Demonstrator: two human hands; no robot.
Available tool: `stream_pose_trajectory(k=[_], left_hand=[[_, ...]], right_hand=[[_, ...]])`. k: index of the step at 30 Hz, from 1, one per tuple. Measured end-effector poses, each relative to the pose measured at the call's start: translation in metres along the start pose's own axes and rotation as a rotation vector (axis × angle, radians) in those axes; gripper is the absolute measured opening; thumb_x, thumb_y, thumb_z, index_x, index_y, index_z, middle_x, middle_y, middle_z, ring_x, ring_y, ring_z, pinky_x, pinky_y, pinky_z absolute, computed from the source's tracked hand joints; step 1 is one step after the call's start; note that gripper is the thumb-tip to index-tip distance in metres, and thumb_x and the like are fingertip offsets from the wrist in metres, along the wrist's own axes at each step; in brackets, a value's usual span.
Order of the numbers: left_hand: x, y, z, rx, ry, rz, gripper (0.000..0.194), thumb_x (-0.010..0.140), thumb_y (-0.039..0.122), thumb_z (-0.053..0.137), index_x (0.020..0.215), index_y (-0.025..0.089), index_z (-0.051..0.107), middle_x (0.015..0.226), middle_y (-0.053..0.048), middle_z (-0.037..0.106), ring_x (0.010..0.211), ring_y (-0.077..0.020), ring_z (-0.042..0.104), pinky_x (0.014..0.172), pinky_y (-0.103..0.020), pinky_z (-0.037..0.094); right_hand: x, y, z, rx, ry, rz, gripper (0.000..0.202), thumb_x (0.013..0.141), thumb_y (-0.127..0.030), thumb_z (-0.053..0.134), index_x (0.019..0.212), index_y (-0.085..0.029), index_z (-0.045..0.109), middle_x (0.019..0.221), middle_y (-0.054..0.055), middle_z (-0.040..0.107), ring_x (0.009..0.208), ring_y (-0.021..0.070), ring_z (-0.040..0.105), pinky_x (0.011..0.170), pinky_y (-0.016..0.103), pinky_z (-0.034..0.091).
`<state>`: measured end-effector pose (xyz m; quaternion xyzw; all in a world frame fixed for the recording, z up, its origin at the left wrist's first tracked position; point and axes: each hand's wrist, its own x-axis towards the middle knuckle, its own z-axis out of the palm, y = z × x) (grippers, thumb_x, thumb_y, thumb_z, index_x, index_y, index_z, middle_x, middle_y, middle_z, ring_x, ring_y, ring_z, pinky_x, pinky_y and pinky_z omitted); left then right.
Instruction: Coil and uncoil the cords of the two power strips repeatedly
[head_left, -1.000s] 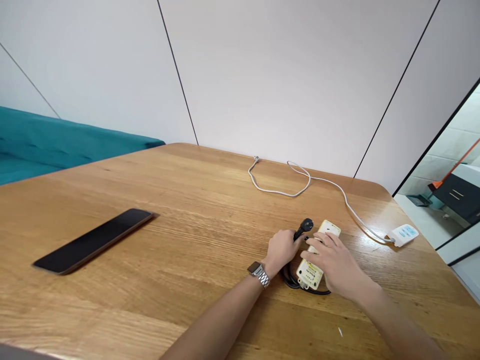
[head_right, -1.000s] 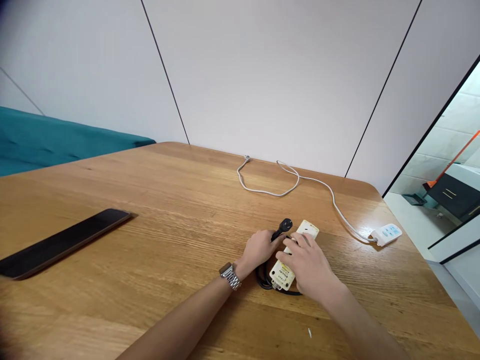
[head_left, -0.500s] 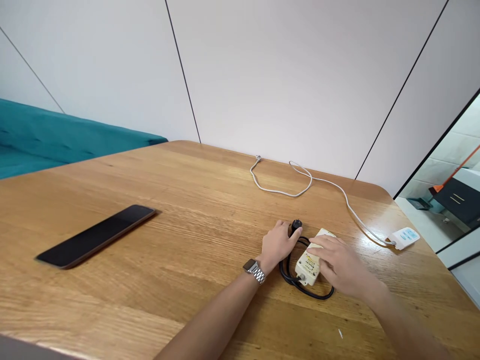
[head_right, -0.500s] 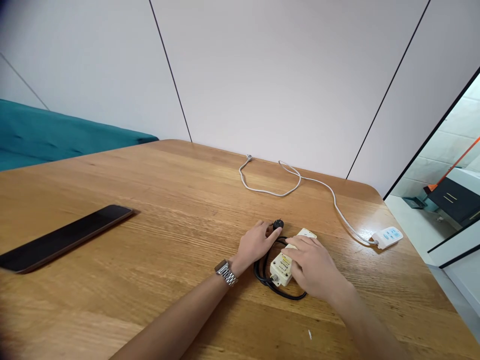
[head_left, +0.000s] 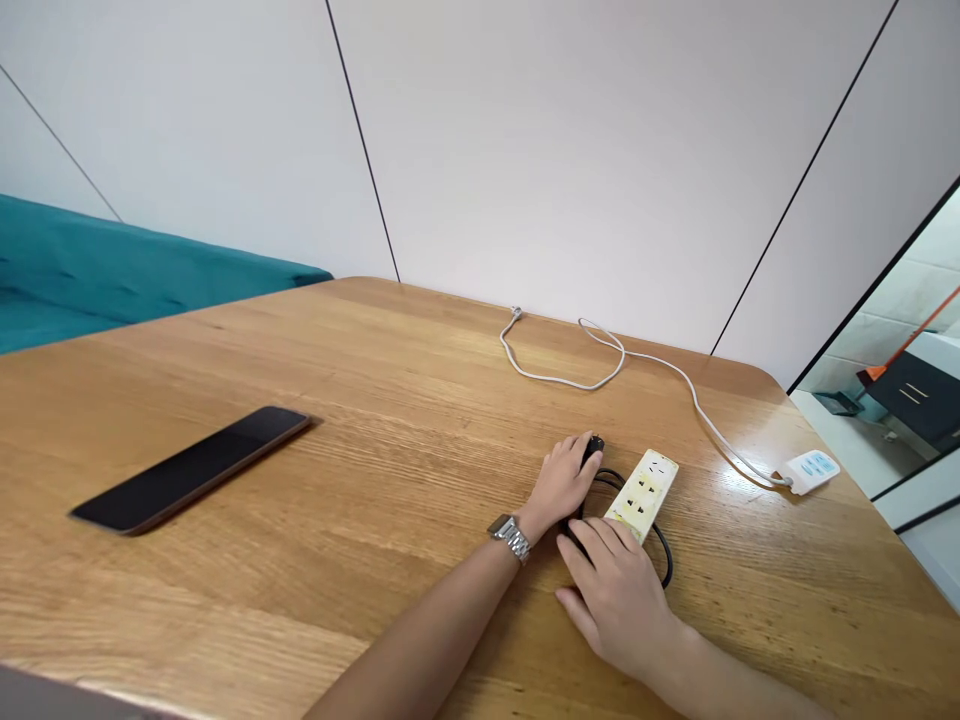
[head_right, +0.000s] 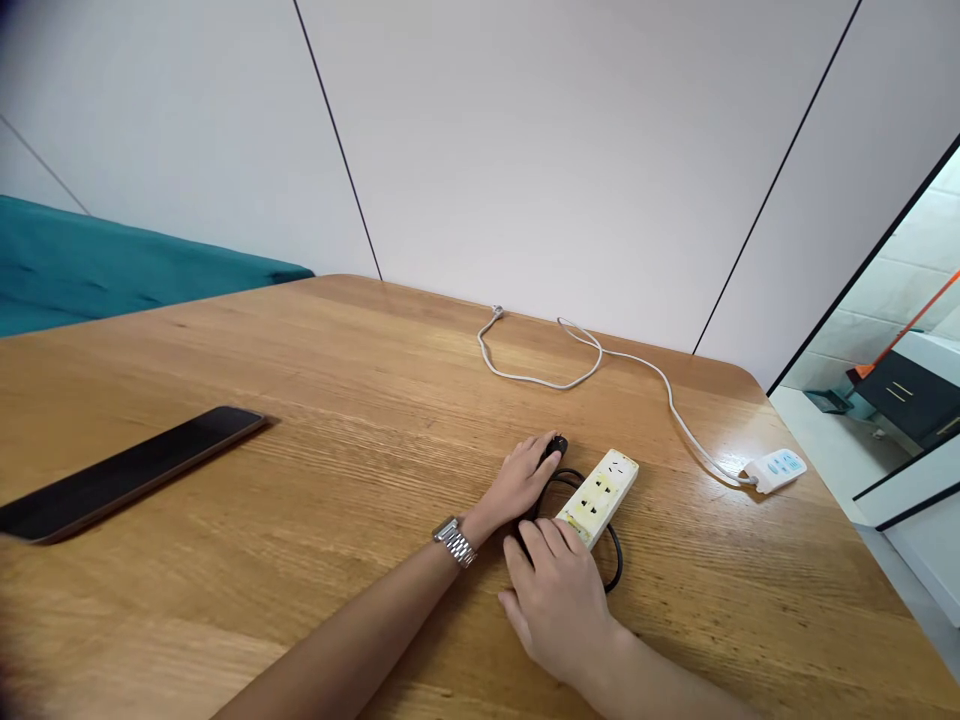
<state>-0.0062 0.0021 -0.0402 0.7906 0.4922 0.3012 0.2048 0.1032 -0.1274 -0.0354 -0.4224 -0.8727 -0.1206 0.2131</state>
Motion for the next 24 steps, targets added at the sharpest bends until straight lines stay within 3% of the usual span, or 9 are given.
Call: stream_pose_trajectory(k=[6, 12, 15, 19, 24], left_hand=[[0.01, -0.02, -0.01, -0.129, -0.004, 0.08, 0.04, 0.091, 0.033, 0.042, 0.124, 0.014, 0.056, 0.12, -0.012, 0.06, 0.112, -0.0233, 0.053, 0.102, -0.039, 0.038], [0.006, -0.023, -0.033, -0.148, -0.282, 0.179, 0.07, 0.074, 0.042, 0.069, 0.137, 0.022, 0.046, 0.131, -0.01, 0.056, 0.122, -0.0272, 0.046, 0.106, -0.044, 0.032], [0.007, -0.026, -0.041, -0.236, -0.365, 0.211, 0.07, 0.072, 0.04, 0.071, 0.136, 0.021, 0.048, 0.128, -0.009, 0.059, 0.12, -0.0244, 0.049, 0.106, -0.039, 0.034], [0.008, -0.026, -0.045, -0.273, -0.414, 0.203, 0.067, 0.071, 0.04, 0.073, 0.132, 0.022, 0.053, 0.123, -0.008, 0.062, 0.115, -0.0237, 0.052, 0.103, -0.037, 0.036], [0.007, -0.02, -0.049, -0.235, -0.461, 0.223, 0.07, 0.065, 0.039, 0.078, 0.131, 0.024, 0.055, 0.123, -0.007, 0.063, 0.116, -0.0249, 0.052, 0.104, -0.038, 0.034]], right_hand=[[-0.003, 0.005, -0.007, 0.039, 0.006, 0.032, 0.034, 0.085, -0.031, 0.059, 0.114, -0.014, 0.057, 0.099, 0.008, 0.065, 0.089, 0.0221, 0.056, 0.082, 0.036, 0.039], [-0.008, 0.009, -0.006, -0.055, 0.118, 0.11, 0.012, 0.087, -0.027, 0.053, 0.092, -0.019, 0.061, 0.068, 0.0, 0.06, 0.064, 0.0158, 0.053, 0.066, 0.033, 0.028], [-0.008, 0.011, -0.01, -0.141, 0.088, 0.208, 0.01, 0.087, -0.028, 0.055, 0.084, -0.02, 0.062, 0.062, 0.0, 0.058, 0.058, 0.0151, 0.051, 0.065, 0.034, 0.025], [-0.005, 0.012, -0.016, -0.199, 0.055, 0.255, 0.013, 0.085, -0.033, 0.059, 0.084, -0.02, 0.061, 0.071, 0.003, 0.06, 0.068, 0.0185, 0.052, 0.069, 0.035, 0.027], [-0.003, 0.008, -0.017, -0.17, 0.073, 0.222, 0.031, 0.084, -0.037, 0.06, 0.11, -0.02, 0.059, 0.105, 0.009, 0.064, 0.096, 0.0257, 0.052, 0.088, 0.043, 0.03]])
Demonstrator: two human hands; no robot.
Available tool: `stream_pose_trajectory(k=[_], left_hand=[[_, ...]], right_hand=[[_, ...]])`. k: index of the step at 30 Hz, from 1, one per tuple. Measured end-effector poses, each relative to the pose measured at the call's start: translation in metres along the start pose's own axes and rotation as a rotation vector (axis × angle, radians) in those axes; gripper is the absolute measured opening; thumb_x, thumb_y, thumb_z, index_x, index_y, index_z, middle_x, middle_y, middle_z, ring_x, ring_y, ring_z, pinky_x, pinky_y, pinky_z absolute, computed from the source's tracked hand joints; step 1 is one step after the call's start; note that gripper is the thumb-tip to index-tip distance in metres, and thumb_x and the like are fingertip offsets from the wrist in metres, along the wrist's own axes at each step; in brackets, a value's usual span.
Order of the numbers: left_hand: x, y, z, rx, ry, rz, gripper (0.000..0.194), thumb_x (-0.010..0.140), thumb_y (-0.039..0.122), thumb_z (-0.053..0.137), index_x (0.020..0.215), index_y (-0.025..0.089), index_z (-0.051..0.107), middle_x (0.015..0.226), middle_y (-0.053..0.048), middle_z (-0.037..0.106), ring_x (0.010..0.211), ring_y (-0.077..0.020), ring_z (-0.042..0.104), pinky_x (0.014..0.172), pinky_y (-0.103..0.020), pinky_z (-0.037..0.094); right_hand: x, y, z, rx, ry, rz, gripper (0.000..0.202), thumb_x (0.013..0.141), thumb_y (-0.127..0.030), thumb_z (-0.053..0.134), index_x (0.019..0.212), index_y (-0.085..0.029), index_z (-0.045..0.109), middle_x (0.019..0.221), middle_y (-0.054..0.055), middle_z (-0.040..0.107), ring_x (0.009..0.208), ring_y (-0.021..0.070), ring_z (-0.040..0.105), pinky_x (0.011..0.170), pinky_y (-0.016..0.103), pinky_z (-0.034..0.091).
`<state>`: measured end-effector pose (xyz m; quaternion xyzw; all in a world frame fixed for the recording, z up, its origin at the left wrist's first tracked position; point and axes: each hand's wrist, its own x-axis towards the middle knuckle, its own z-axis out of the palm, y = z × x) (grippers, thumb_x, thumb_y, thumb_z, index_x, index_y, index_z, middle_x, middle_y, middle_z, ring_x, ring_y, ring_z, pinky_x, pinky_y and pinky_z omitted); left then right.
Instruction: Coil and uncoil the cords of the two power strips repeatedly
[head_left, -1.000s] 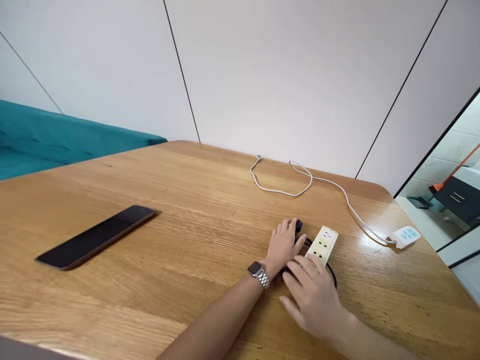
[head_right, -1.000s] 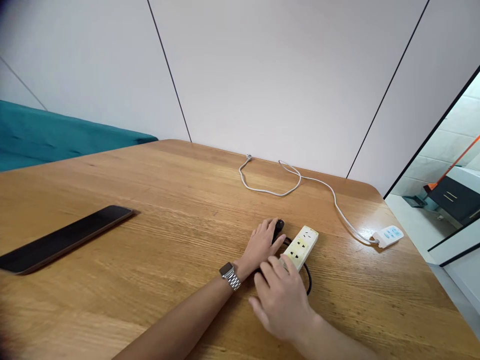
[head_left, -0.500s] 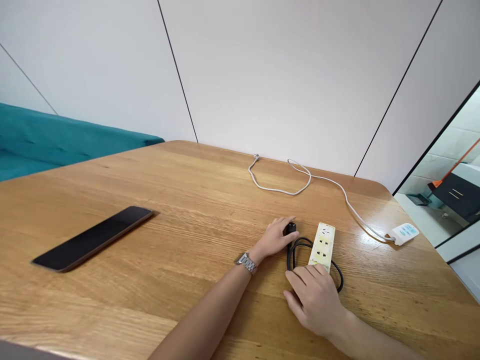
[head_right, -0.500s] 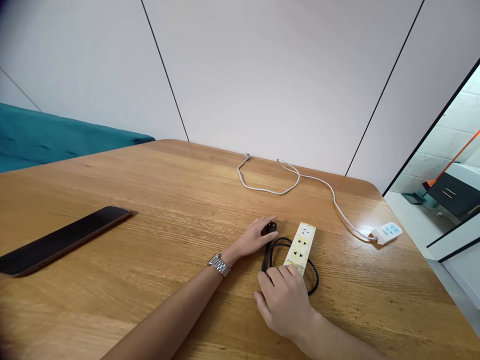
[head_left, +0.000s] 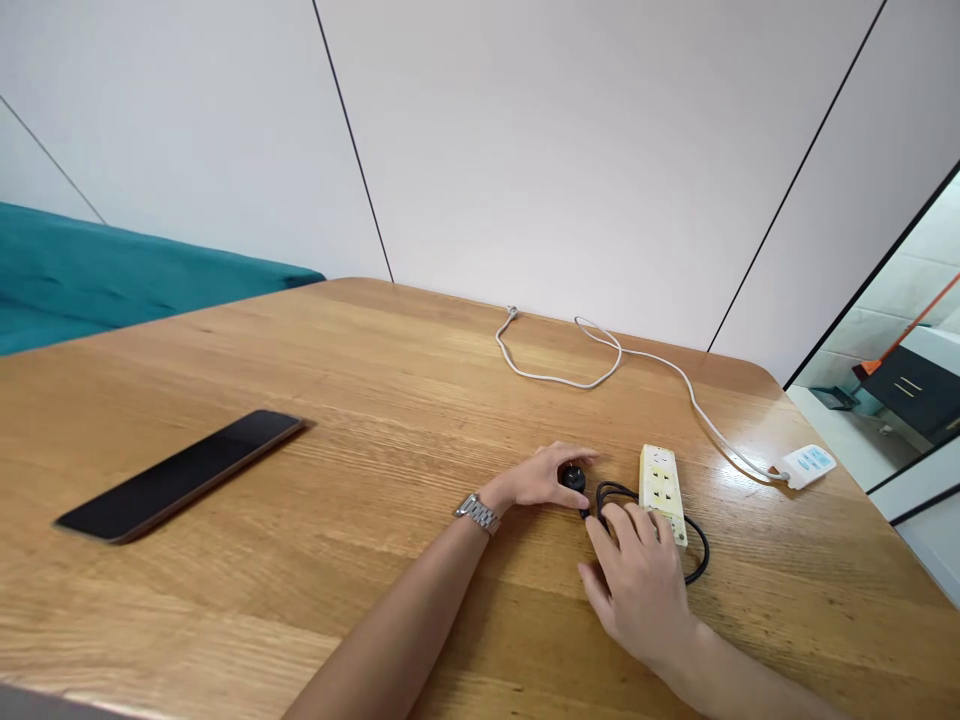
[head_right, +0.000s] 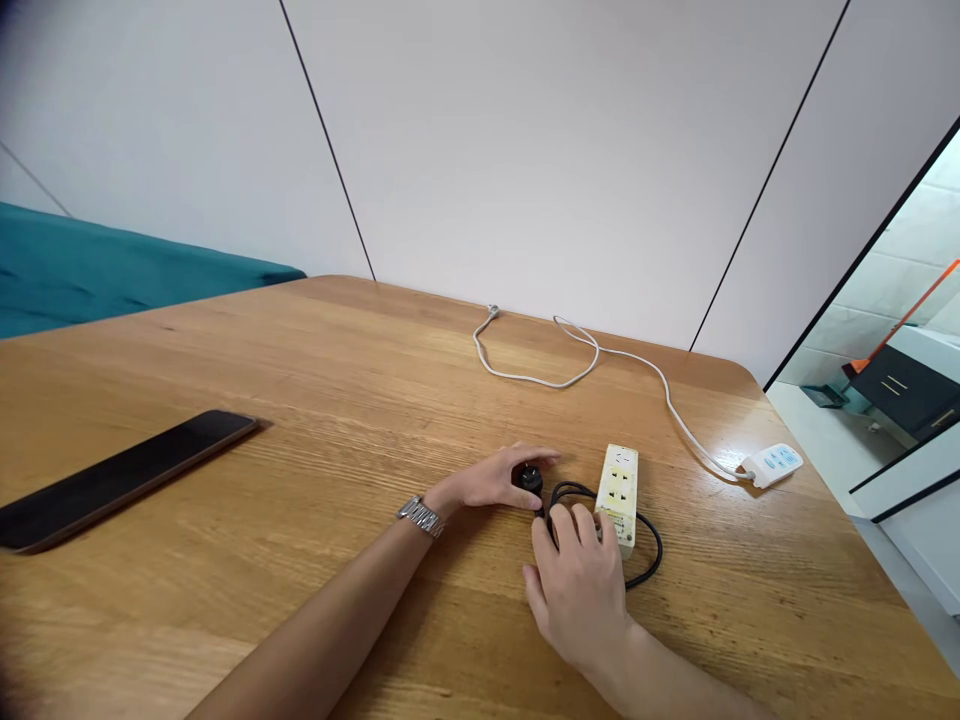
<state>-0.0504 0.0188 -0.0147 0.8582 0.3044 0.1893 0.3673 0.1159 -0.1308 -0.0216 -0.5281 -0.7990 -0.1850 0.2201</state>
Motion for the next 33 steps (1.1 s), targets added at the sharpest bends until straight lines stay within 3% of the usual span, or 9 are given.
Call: stream_pose_trajectory(k=[3, 7, 11, 15, 19, 22, 30, 33], left_hand=[[-0.001, 0.0, -0.002, 0.009, -0.033, 0.011, 0.075, 0.062, 0.037, 0.08, 0.131, 0.026, 0.054, 0.126, -0.006, 0.061, 0.118, -0.0257, 0.05, 0.105, -0.039, 0.033], [-0.001, -0.004, -0.006, -0.067, -0.095, 0.016, 0.081, 0.06, 0.035, 0.082, 0.134, 0.024, 0.052, 0.129, -0.009, 0.059, 0.119, -0.0256, 0.051, 0.103, -0.038, 0.036], [-0.001, -0.008, -0.009, -0.117, -0.117, 0.018, 0.082, 0.058, 0.034, 0.083, 0.134, 0.023, 0.051, 0.129, -0.009, 0.058, 0.12, -0.0261, 0.05, 0.104, -0.04, 0.035], [0.0, -0.01, -0.007, -0.318, -0.112, 0.008, 0.077, 0.063, 0.039, 0.079, 0.133, 0.021, 0.051, 0.132, -0.01, 0.056, 0.122, -0.0241, 0.05, 0.105, -0.038, 0.035], [0.001, -0.009, -0.003, -0.445, 0.023, -0.036, 0.063, 0.077, 0.055, 0.062, 0.129, 0.019, 0.054, 0.125, -0.011, 0.06, 0.116, -0.0223, 0.054, 0.101, -0.037, 0.039], [0.003, -0.007, 0.0, -0.451, 0.086, -0.067, 0.062, 0.08, 0.06, 0.055, 0.125, 0.017, 0.056, 0.119, -0.011, 0.064, 0.115, -0.0227, 0.055, 0.1, -0.036, 0.039], [0.005, -0.006, 0.002, -0.398, 0.158, -0.108, 0.066, 0.082, 0.067, 0.046, 0.122, 0.017, 0.059, 0.112, -0.01, 0.067, 0.109, -0.0224, 0.057, 0.098, -0.034, 0.041], [0.006, -0.007, 0.002, -0.404, 0.159, -0.114, 0.065, 0.082, 0.067, 0.046, 0.122, 0.018, 0.059, 0.111, -0.009, 0.067, 0.11, -0.0227, 0.057, 0.099, -0.035, 0.04]], right_hand=[[-0.001, 0.0, 0.002, 0.028, 0.024, -0.019, 0.034, 0.086, -0.037, 0.058, 0.115, -0.02, 0.058, 0.117, 0.01, 0.061, 0.11, 0.027, 0.048, 0.098, 0.045, 0.026], [-0.003, 0.0, 0.003, 0.067, 0.025, -0.045, 0.033, 0.087, -0.038, 0.056, 0.115, -0.02, 0.059, 0.12, 0.01, 0.061, 0.115, 0.0268, 0.047, 0.105, 0.046, 0.024], [-0.006, -0.004, 0.003, 0.128, 0.036, -0.171, 0.033, 0.088, -0.038, 0.055, 0.115, -0.02, 0.06, 0.126, 0.01, 0.059, 0.122, 0.0266, 0.044, 0.108, 0.045, 0.026], [-0.006, -0.013, 0.005, 0.114, -0.056, -0.268, 0.033, 0.09, -0.036, 0.052, 0.116, -0.017, 0.061, 0.129, 0.012, 0.058, 0.126, 0.0273, 0.042, 0.108, 0.044, 0.029], [0.002, -0.021, 0.013, 0.004, -0.264, -0.102, 0.037, 0.09, -0.03, 0.051, 0.123, -0.017, 0.06, 0.135, 0.017, 0.054, 0.127, 0.0328, 0.044, 0.102, 0.049, 0.036], [0.014, -0.02, 0.017, -0.043, -0.351, 0.004, 0.04, 0.091, -0.025, 0.049, 0.129, -0.018, 0.057, 0.141, 0.017, 0.048, 0.131, 0.0341, 0.042, 0.1, 0.051, 0.038], [0.044, 0.005, 0.008, -0.11, -0.362, 0.164, 0.043, 0.086, -0.04, 0.056, 0.122, -0.017, 0.061, 0.133, 0.02, 0.055, 0.129, 0.0387, 0.04, 0.107, 0.066, 0.011], [0.043, 0.013, 0.009, -0.104, -0.355, 0.214, 0.041, 0.087, -0.044, 0.054, 0.119, -0.019, 0.06, 0.126, 0.019, 0.058, 0.123, 0.0389, 0.045, 0.101, 0.07, 0.015]])
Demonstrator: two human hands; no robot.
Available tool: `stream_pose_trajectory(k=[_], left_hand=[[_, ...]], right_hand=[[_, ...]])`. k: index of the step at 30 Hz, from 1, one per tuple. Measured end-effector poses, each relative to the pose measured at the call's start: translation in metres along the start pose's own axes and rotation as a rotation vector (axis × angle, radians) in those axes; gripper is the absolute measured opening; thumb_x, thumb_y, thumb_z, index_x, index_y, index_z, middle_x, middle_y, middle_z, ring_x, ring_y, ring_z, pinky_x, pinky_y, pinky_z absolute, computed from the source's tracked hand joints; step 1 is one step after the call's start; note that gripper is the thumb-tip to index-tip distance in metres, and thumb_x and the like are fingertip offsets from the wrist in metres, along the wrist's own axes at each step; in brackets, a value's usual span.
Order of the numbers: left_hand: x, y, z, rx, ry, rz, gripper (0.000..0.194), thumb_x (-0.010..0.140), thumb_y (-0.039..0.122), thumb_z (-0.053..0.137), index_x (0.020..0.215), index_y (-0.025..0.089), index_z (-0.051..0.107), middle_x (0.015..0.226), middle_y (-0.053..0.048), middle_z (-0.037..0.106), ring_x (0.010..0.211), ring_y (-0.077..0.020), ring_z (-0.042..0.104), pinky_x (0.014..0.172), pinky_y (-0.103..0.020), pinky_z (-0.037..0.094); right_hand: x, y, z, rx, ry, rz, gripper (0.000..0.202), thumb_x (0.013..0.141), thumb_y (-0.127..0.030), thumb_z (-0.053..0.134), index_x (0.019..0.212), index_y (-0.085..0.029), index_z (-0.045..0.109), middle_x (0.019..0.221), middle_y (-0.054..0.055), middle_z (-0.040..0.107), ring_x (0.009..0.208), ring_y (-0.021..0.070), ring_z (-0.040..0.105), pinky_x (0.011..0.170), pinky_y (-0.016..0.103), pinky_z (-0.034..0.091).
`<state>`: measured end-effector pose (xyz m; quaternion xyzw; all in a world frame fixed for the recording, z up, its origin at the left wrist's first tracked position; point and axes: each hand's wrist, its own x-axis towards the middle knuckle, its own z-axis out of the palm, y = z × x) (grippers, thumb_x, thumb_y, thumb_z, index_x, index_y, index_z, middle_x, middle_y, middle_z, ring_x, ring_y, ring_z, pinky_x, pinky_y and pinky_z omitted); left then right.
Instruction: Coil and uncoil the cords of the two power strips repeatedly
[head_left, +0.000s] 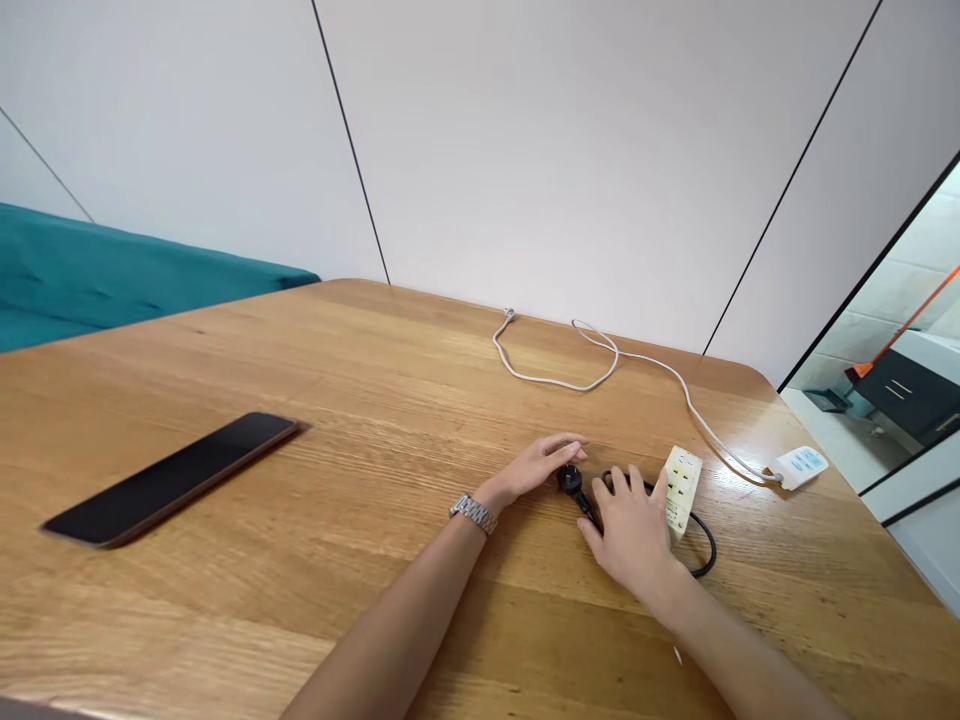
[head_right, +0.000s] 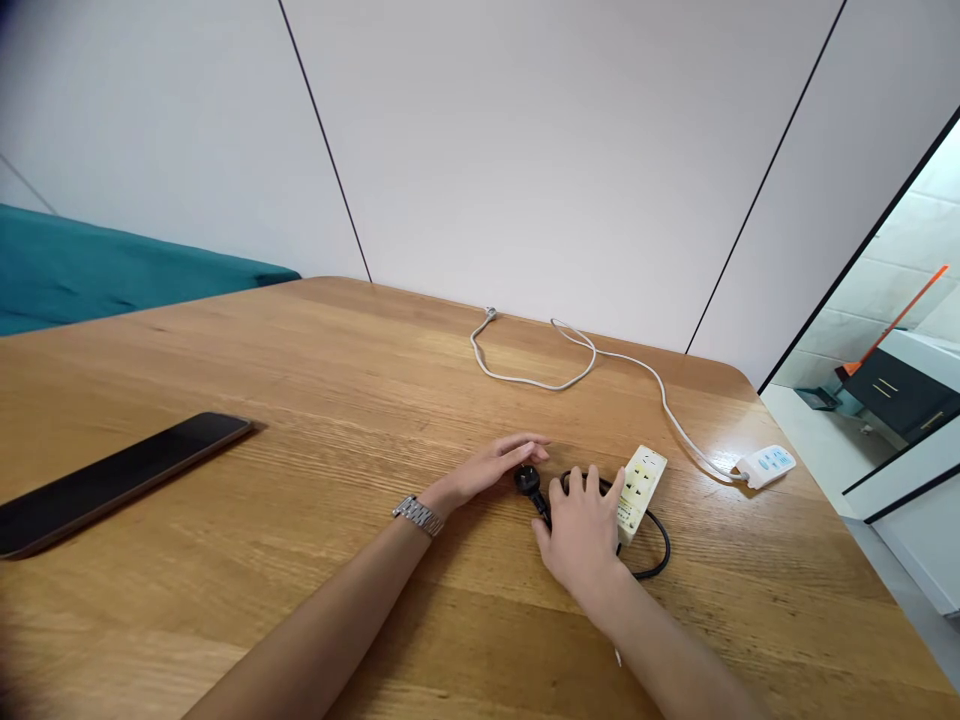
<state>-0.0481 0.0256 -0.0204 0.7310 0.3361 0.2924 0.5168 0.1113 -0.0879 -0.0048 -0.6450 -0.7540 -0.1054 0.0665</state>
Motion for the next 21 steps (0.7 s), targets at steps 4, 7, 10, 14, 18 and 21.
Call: stream_pose_trajectory(k=[4, 7, 10, 14, 18, 21], left_hand=[[0.001, -0.002, 0.0, -0.022, -0.03, 0.002, 0.062, 0.082, 0.064, 0.05, 0.122, 0.018, 0.058, 0.112, -0.009, 0.067, 0.108, -0.0226, 0.057, 0.098, -0.036, 0.041], [0.001, -0.004, 0.003, -0.009, -0.095, 0.029, 0.061, 0.079, 0.06, 0.057, 0.12, 0.016, 0.058, 0.111, -0.009, 0.066, 0.102, -0.0211, 0.059, 0.094, -0.035, 0.043], [0.002, -0.005, 0.005, 0.013, -0.115, 0.044, 0.057, 0.079, 0.056, 0.059, 0.118, 0.015, 0.058, 0.107, -0.009, 0.067, 0.097, -0.0195, 0.06, 0.091, -0.033, 0.044], [0.002, -0.005, 0.005, 0.058, -0.082, 0.026, 0.05, 0.083, 0.051, 0.056, 0.118, 0.016, 0.059, 0.109, -0.009, 0.066, 0.102, -0.0199, 0.059, 0.093, -0.033, 0.043], [0.002, -0.005, 0.005, 0.073, -0.077, 0.023, 0.047, 0.084, 0.048, 0.056, 0.118, 0.016, 0.059, 0.11, -0.009, 0.066, 0.102, -0.0204, 0.059, 0.093, -0.033, 0.043], [0.002, -0.005, 0.004, 0.078, -0.074, 0.021, 0.046, 0.084, 0.047, 0.056, 0.117, 0.015, 0.059, 0.109, -0.009, 0.066, 0.102, -0.0205, 0.059, 0.092, -0.033, 0.043]], right_hand=[[-0.003, 0.003, 0.006, -0.013, 0.001, 0.049, 0.033, 0.089, -0.037, 0.051, 0.116, -0.019, 0.06, 0.118, 0.018, 0.059, 0.103, 0.0332, 0.058, 0.096, 0.065, 0.027], [-0.008, 0.003, 0.009, -0.049, -0.011, 0.055, 0.031, 0.091, -0.029, 0.05, 0.119, -0.019, 0.059, 0.124, 0.017, 0.058, 0.09, 0.0297, 0.064, 0.097, 0.063, 0.028], [-0.015, 0.008, 0.011, -0.068, -0.013, 0.054, 0.033, 0.09, -0.019, 0.049, 0.122, -0.021, 0.059, 0.126, 0.016, 0.059, 0.088, 0.0287, 0.065, 0.097, 0.061, 0.03], [-0.029, 0.024, 0.016, -0.075, 0.067, 0.048, 0.034, 0.088, -0.015, 0.05, 0.119, -0.023, 0.062, 0.124, 0.013, 0.061, 0.1, 0.0311, 0.06, 0.097, 0.06, 0.032], [-0.048, 0.046, 0.024, -0.1, 0.179, 0.05, 0.034, 0.088, -0.014, 0.048, 0.117, -0.024, 0.063, 0.12, 0.012, 0.064, 0.101, 0.0313, 0.058, 0.094, 0.059, 0.035], [-0.064, 0.065, 0.03, -0.126, 0.216, 0.054, 0.037, 0.089, -0.015, 0.046, 0.124, -0.023, 0.058, 0.119, 0.011, 0.065, 0.099, 0.0308, 0.058, 0.094, 0.058, 0.035]])
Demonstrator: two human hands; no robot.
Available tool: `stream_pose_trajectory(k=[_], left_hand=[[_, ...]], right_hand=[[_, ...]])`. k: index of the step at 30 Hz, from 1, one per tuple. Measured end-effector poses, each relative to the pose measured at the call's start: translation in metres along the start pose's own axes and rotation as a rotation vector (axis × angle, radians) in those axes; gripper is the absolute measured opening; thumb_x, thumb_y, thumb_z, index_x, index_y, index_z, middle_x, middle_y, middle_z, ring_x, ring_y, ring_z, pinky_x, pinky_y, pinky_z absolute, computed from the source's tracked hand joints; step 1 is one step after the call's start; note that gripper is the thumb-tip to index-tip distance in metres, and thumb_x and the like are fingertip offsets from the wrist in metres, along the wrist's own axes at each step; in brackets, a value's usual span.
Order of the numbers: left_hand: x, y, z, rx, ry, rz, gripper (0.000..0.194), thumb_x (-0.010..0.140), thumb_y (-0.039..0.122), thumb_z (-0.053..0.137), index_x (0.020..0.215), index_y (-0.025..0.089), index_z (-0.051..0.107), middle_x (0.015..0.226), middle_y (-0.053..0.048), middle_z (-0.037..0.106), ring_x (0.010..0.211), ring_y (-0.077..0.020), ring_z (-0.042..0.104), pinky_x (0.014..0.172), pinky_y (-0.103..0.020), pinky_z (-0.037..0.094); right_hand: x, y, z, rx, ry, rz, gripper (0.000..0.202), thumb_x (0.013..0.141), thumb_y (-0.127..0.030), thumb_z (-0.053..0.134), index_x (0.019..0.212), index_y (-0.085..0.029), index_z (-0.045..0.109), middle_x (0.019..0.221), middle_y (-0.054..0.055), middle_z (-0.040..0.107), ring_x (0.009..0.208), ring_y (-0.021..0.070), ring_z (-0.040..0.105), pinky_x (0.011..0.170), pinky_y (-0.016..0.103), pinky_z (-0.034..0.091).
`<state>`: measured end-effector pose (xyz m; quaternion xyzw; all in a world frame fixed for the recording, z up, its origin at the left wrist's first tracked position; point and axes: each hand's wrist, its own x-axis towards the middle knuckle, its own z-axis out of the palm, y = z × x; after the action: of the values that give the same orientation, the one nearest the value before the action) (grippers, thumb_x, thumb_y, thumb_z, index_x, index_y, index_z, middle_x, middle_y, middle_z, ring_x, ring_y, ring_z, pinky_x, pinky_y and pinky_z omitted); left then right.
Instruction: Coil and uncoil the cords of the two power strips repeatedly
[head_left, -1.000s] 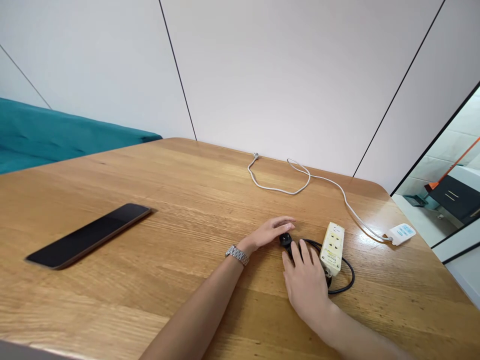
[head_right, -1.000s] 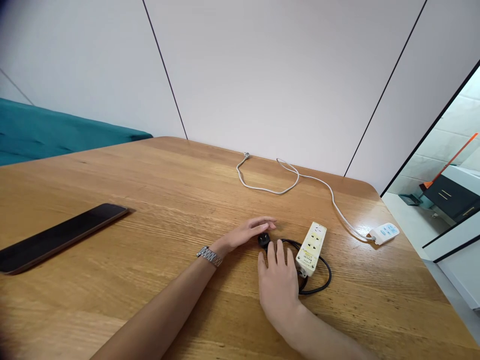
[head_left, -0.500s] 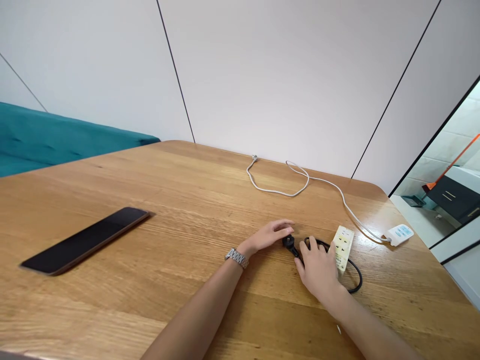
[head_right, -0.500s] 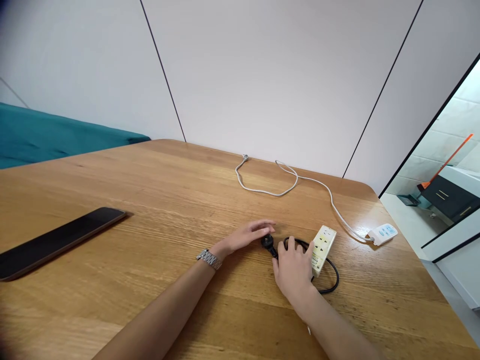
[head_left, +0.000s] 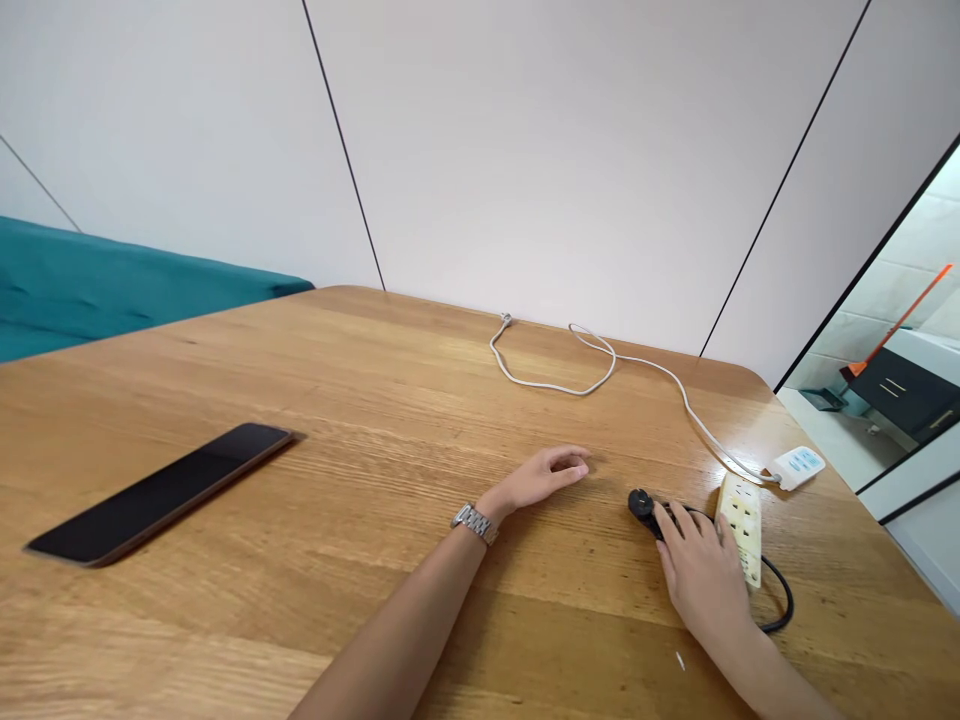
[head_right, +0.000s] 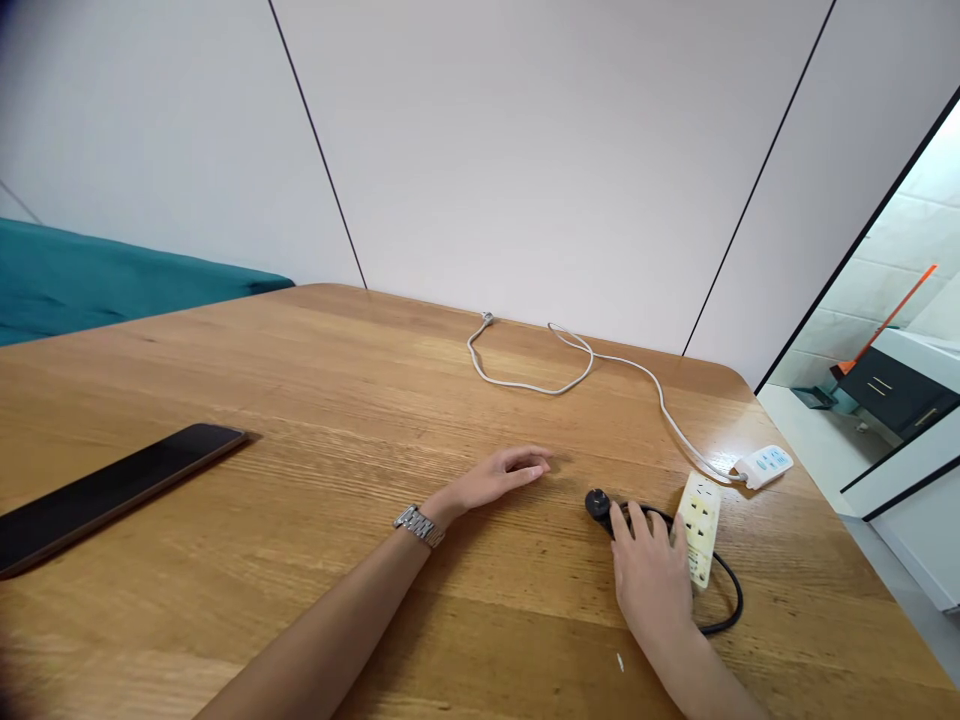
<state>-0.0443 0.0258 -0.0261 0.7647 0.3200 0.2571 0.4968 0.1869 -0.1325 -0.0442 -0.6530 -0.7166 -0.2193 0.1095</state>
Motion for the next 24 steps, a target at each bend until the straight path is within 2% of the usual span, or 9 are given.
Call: stream_pose_trajectory(k=[3, 8, 13, 16, 18, 21, 24], left_hand=[[0.0, 0.0, -0.001, -0.003, -0.008, 0.002, 0.046, 0.084, 0.046, 0.056, 0.117, 0.014, 0.059, 0.109, -0.01, 0.066, 0.102, -0.0208, 0.059, 0.093, -0.033, 0.043], [0.001, -0.001, -0.002, -0.017, -0.009, 0.018, 0.045, 0.083, 0.047, 0.058, 0.115, 0.015, 0.06, 0.106, -0.009, 0.066, 0.098, -0.0216, 0.059, 0.09, -0.035, 0.044], [0.003, -0.005, -0.001, -0.04, -0.004, 0.025, 0.042, 0.082, 0.045, 0.06, 0.113, 0.016, 0.061, 0.103, -0.008, 0.067, 0.094, -0.0206, 0.059, 0.086, -0.033, 0.044], [0.003, -0.006, -0.001, -0.059, 0.0, 0.033, 0.041, 0.082, 0.045, 0.061, 0.111, 0.016, 0.061, 0.101, -0.008, 0.067, 0.092, -0.0196, 0.059, 0.085, -0.032, 0.043], [0.003, -0.006, -0.001, -0.078, 0.002, 0.035, 0.041, 0.081, 0.044, 0.061, 0.111, 0.017, 0.061, 0.1, -0.008, 0.067, 0.09, -0.0189, 0.058, 0.084, -0.031, 0.043], [0.004, -0.004, 0.001, -0.088, 0.01, 0.032, 0.041, 0.079, 0.044, 0.061, 0.11, 0.016, 0.06, 0.095, -0.006, 0.065, 0.084, -0.0174, 0.057, 0.079, -0.03, 0.042], [0.005, -0.003, 0.003, -0.02, 0.037, 0.04, 0.035, 0.078, 0.046, 0.06, 0.096, 0.015, 0.062, 0.078, -0.001, 0.059, 0.071, -0.0143, 0.05, 0.068, -0.026, 0.038]], right_hand=[[-0.016, 0.018, 0.003, -0.035, 0.016, 0.0, 0.04, 0.091, -0.016, 0.044, 0.129, -0.023, 0.055, 0.12, 0.009, 0.065, 0.102, 0.0296, 0.057, 0.096, 0.054, 0.034], [-0.036, 0.04, 0.002, -0.063, 0.006, 0.107, 0.038, 0.092, -0.017, 0.038, 0.123, -0.022, 0.059, 0.122, 0.007, 0.065, 0.109, 0.0278, 0.057, 0.1, 0.05, 0.033], [-0.038, 0.049, -0.011, 0.009, -0.062, 0.204, 0.049, 0.086, -0.036, 0.046, 0.133, -0.021, 0.051, 0.129, 0.009, 0.06, 0.118, 0.0313, 0.052, 0.1, 0.052, 0.036], [-0.025, 0.047, -0.028, 0.117, -0.137, 0.204, 0.064, 0.08, -0.048, 0.054, 0.138, -0.021, 0.045, 0.137, 0.009, 0.053, 0.125, 0.032, 0.047, 0.102, 0.05, 0.037], [-0.01, 0.043, -0.044, 0.217, -0.178, 0.185, 0.068, 0.081, -0.051, 0.053, 0.14, -0.02, 0.042, 0.14, 0.009, 0.05, 0.129, 0.0305, 0.043, 0.105, 0.048, 0.036], [0.022, 0.028, -0.068, 0.362, -0.205, 0.151, 0.063, 0.087, -0.049, 0.045, 0.141, -0.017, 0.04, 0.143, 0.01, 0.046, 0.133, 0.0279, 0.038, 0.107, 0.047, 0.035], [0.066, 0.003, -0.074, 0.501, -0.246, 0.053, 0.06, 0.09, -0.045, 0.041, 0.142, -0.015, 0.039, 0.144, 0.011, 0.045, 0.134, 0.0249, 0.038, 0.109, 0.043, 0.033]])
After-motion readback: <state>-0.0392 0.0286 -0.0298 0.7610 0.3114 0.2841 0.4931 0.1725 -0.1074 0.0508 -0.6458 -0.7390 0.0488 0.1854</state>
